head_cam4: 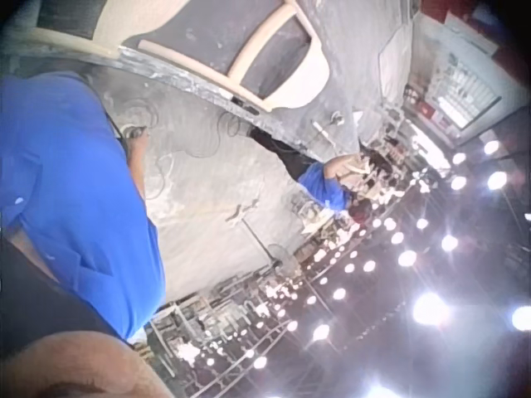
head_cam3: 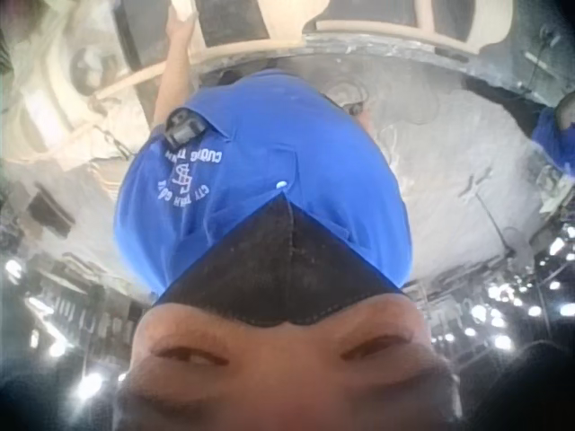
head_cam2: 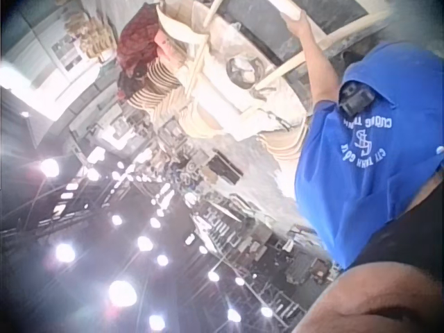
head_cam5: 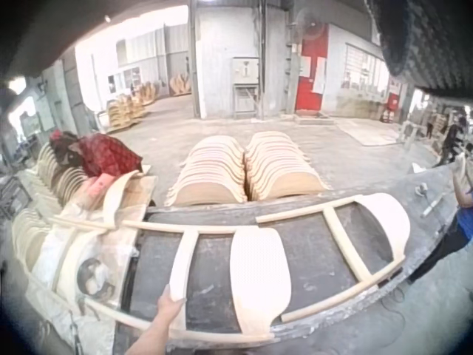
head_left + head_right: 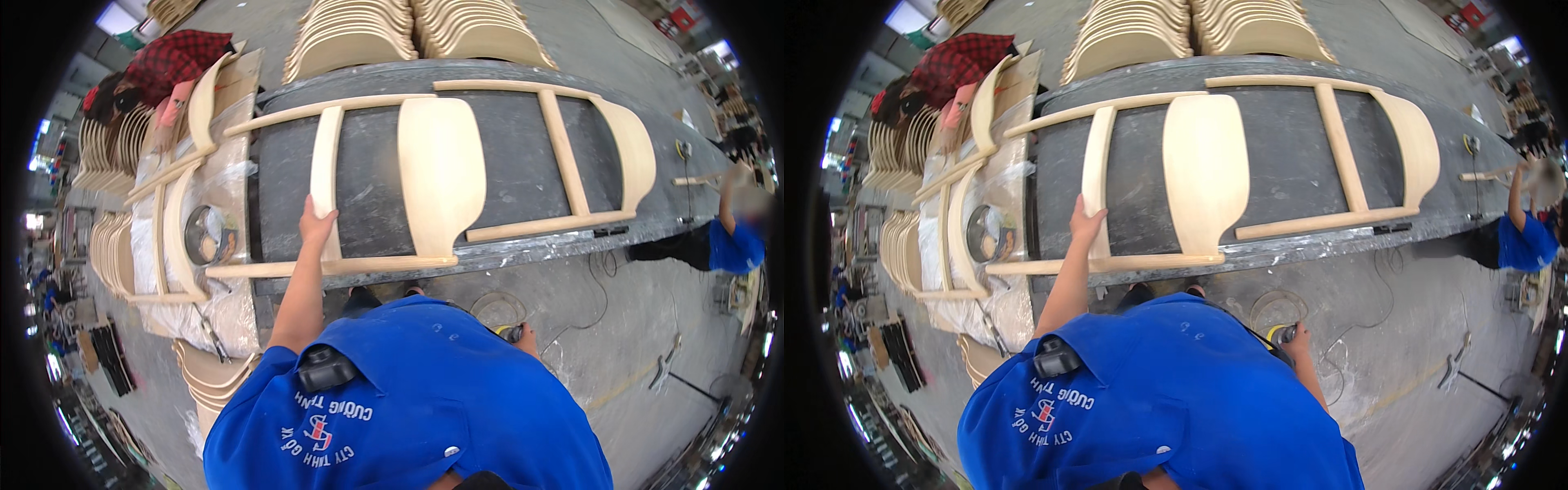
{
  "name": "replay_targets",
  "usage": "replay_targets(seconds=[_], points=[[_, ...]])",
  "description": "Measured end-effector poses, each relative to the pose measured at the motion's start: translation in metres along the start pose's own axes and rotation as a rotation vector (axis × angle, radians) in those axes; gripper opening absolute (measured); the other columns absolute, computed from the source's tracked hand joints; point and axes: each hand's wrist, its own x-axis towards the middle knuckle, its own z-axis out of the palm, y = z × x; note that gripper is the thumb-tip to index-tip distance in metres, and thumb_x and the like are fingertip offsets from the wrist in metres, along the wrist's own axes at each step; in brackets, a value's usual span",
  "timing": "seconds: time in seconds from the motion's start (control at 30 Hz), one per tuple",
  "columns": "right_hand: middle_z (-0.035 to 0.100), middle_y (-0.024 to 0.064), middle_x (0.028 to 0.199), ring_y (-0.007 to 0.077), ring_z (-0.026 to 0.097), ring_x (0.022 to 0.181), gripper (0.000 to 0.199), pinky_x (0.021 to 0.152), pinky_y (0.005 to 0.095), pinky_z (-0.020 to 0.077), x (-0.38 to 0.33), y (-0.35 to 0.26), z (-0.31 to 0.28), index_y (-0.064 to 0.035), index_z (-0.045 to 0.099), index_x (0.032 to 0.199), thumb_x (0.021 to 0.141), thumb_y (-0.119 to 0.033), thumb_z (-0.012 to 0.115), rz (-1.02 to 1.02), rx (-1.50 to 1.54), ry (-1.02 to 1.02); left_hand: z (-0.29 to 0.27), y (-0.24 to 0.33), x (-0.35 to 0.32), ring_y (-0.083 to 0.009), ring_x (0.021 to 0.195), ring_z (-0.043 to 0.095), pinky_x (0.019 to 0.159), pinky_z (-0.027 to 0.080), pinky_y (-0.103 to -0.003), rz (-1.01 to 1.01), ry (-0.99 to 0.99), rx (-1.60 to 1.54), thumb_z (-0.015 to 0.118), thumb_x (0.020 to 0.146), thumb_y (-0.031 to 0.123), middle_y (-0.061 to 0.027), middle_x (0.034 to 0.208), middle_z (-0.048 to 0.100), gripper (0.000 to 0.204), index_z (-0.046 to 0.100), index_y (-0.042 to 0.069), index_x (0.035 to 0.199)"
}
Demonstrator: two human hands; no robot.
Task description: The person uses a handheld orbital sander to smooth the surfaces of wooden chair frames. They repeatedly pick up chairs, sand the seat and backrest, flip the chairs to access different sides, and place them back on the workbench.
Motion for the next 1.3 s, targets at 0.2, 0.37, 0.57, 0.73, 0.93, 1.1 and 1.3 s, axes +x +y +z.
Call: replay_targets(seconds=[0.2, 0.37, 0.57, 0.73, 0.93, 1.1, 1.3], points=[[0.049, 0.0242, 0.119, 0.0424, 0.054, 0.11, 0.088, 0.092, 0.0448, 0.0485, -0.001, -0.005, -0.006, -0.0138, 0.041, 0.134, 0.057, -0.012, 0.083, -0.081, -0.045, 0.035, 0.013, -0.005, 0.004, -0.0408, 0.114, 0.056, 0.098, 0.045, -0.043, 0.001, 0.021, -0.007, 0.079, 0.071, 0.03, -0.0276, 0.122, 0.057, 0.091, 0.033, 0.006, 0.146], [0.049, 0.0224, 0.119, 0.0413, 0.054, 0.11, 0.084, 0.093, 0.0442, 0.048, -0.006, -0.024, -0.031, -0.0131, 0.043, 0.132, 0.058, -0.01, 0.081, -0.128, -0.079, 0.073, 0.034, -0.012, 0.017, -0.0423, 0.111, 0.054, 0.098, 0.044, -0.044, 0.013, 0.036, -0.04, 0.079, 0.072, 0.031, -0.0293, 0.119, 0.055, 0.092, 0.032, 0.006, 0.146], [0.053, 0.0192, 0.118, 0.038, 0.054, 0.111, 0.079, 0.094, 0.0426, 0.0459, -0.009, -0.114, -0.11, -0.01, 0.046, 0.131, 0.06, -0.006, 0.08, -0.29, 0.022, 0.221, 0.045, -0.002, 0.016, -0.0443, 0.114, 0.049, 0.1, 0.041, -0.046, -0.051, 0.029, 0.011, 0.077, 0.073, 0.031, -0.0303, 0.123, 0.046, 0.092, 0.028, 0.01, 0.148], [0.05, 0.0191, 0.118, 0.0379, 0.053, 0.111, 0.078, 0.094, 0.0425, 0.0458, -0.002, -0.24, -0.199, -0.0129, 0.045, 0.135, 0.065, -0.006, 0.078, -0.588, -0.024, 0.269, 0.041, 0.02, 0.024, -0.0434, 0.119, 0.043, 0.1, 0.039, -0.048, -0.002, 0.018, 0.342, 0.076, 0.074, 0.031, -0.0264, 0.13, 0.04, 0.081, 0.039, 0.008, 0.142], [0.039, 0.0228, 0.133, 0.0429, 0.058, 0.108, 0.072, 0.092, 0.0449, 0.0499, 0.046, -0.417, -0.239, -0.0259, 0.043, 0.138, 0.074, -0.009, 0.073, -0.809, -0.237, 0.268, 0.064, 0.021, 0.028, -0.043, 0.132, 0.033, 0.108, 0.032, -0.048, 0.24, 0.088, 0.463, 0.066, 0.085, 0.027, -0.0288, 0.143, 0.029, 0.069, 0.035, 0.008, 0.144], [0.037, 0.0203, 0.139, 0.0392, 0.06, 0.108, 0.065, 0.091, 0.0429, 0.0516, 0.107, -0.547, -0.219, -0.0301, 0.039, 0.141, 0.083, -0.01, 0.058, -0.722, -0.562, 0.282, 0.077, 0.006, 0.029, -0.0443, 0.131, 0.034, 0.108, 0.031, -0.048, 0.323, 0.214, 0.353, 0.06, 0.089, 0.022, -0.029, 0.144, 0.029, 0.063, 0.034, 0.012, 0.145], [0.038, 0.0219, 0.137, 0.04, 0.061, 0.103, 0.066, 0.088, 0.0433, 0.0525, 0.103, -0.53, -0.2, -0.0272, 0.041, 0.14, 0.081, -0.007, 0.061, -0.755, -0.52, 0.291, 0.075, 0.009, 0.028, -0.0432, 0.131, 0.036, 0.108, 0.032, -0.048, 0.354, 0.219, 0.364, 0.06, 0.089, 0.022, -0.0288, 0.143, 0.03, 0.062, 0.034, 0.012, 0.145]])
